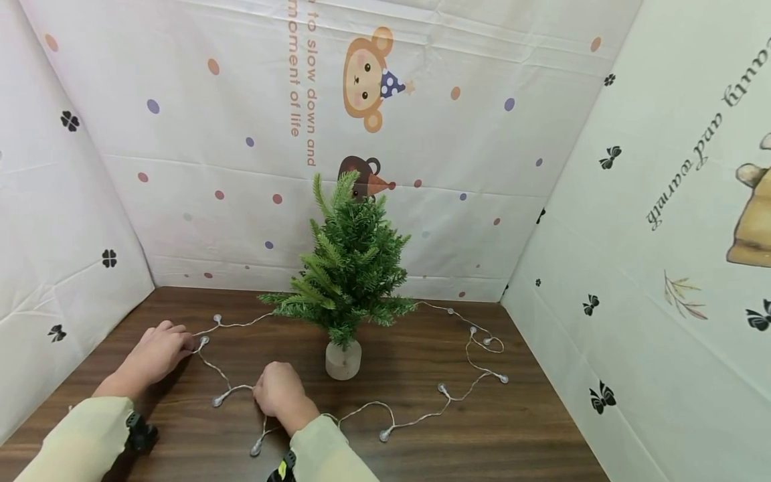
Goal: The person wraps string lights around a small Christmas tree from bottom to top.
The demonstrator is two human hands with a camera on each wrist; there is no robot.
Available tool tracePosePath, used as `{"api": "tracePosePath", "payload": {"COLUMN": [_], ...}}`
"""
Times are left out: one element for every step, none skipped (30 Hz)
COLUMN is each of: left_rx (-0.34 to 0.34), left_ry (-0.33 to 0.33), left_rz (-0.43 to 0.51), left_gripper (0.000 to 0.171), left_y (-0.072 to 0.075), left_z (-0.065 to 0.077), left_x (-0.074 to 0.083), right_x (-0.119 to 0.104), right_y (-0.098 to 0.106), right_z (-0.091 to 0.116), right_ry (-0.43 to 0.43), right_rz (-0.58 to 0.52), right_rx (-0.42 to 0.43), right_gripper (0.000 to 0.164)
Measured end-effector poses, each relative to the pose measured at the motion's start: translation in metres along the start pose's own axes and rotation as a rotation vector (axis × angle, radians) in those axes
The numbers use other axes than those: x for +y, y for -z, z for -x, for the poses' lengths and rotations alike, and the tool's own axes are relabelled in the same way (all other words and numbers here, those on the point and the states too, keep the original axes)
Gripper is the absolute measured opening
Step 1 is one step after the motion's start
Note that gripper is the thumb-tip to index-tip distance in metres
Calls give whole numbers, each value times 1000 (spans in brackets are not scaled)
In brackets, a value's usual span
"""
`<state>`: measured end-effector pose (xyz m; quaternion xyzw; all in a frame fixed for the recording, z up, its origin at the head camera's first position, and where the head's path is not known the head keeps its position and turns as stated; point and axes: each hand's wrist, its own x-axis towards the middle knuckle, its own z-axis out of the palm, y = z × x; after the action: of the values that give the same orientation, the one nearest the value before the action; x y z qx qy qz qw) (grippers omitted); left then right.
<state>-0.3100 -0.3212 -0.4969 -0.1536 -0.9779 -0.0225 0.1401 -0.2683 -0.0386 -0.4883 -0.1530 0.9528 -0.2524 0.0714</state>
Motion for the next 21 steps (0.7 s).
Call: {"api": "tracePosePath", "payload": {"left_rx": [-3, -8, -13, -16, -20, -22, -18, -11, -3, 7, 16, 28, 38, 44, 48, 52, 56, 61, 65, 74, 80], "left_ry": [-8, -13, -15, -16, -13, -7, -3, 1, 1, -2, -8, -17, -29, -37, -48, -55, -59, -60, -64, -71, -76], "left_rz": [0, 2, 7, 12, 25, 47, 70, 89, 107, 128, 153, 178, 200, 221, 248, 281, 312, 339, 361, 377, 387], "left_gripper": [14, 15, 15, 16, 16, 18, 18, 18, 18, 18, 16, 13, 10, 10, 9, 10, 10, 10, 10, 10, 9], "left_y": [0, 0, -1, -1, -1, -1, -1, 0, 0, 1, 1, 2, 3, 4, 6, 8, 10, 13, 16, 19, 21], "left_z": [0, 0, -1, -1, -1, -1, -1, -2, -2, -3, -4, -6, -7, -9, -11, -13, -15, -16, -18, -20, -21], "left_x": [0, 0, -1, -1, -1, -1, -1, -1, -2, -2, -2, -2, -2, -2, -1, -1, 0, 1, 2, 3, 3], "right_x": [0, 1, 1, 2, 3, 5, 7, 9, 12, 15, 18, 21, 25, 28, 31, 35, 39, 42, 45, 48, 52], "right_y": [1, 2, 3, 4, 6, 7, 8, 10, 12, 14, 16, 17, 19, 22, 26, 29, 33, 38, 44, 50, 55], "right_z": [0, 1, 2, 3, 4, 5, 6, 7, 9, 10, 12, 13, 14, 16, 17, 19, 21, 23, 26, 29, 31], "right_ry": [3, 4, 4, 7, 8, 7, 8, 10, 8, 7, 1, -5, -11, -17, -25, -28, -29, -28, -25, -19, -11], "right_rz": [-12, -32, -59, -93, -141, -194, -256, -336, -435, -533, -623, -696, -764, -816, -843, -847, -841, -834, -829, -817, -805], "right_rx": [6, 11, 14, 18, 18, 18, 18, 11, -6, -24, -39, -49, -61, -76, -89, -104, -114, -132, -151, -169, -184], "right_gripper": [29, 29, 29, 29, 28, 25, 23, 20, 17, 15, 13, 13, 14, 17, 19, 23, 26, 29, 31, 33, 35]}}
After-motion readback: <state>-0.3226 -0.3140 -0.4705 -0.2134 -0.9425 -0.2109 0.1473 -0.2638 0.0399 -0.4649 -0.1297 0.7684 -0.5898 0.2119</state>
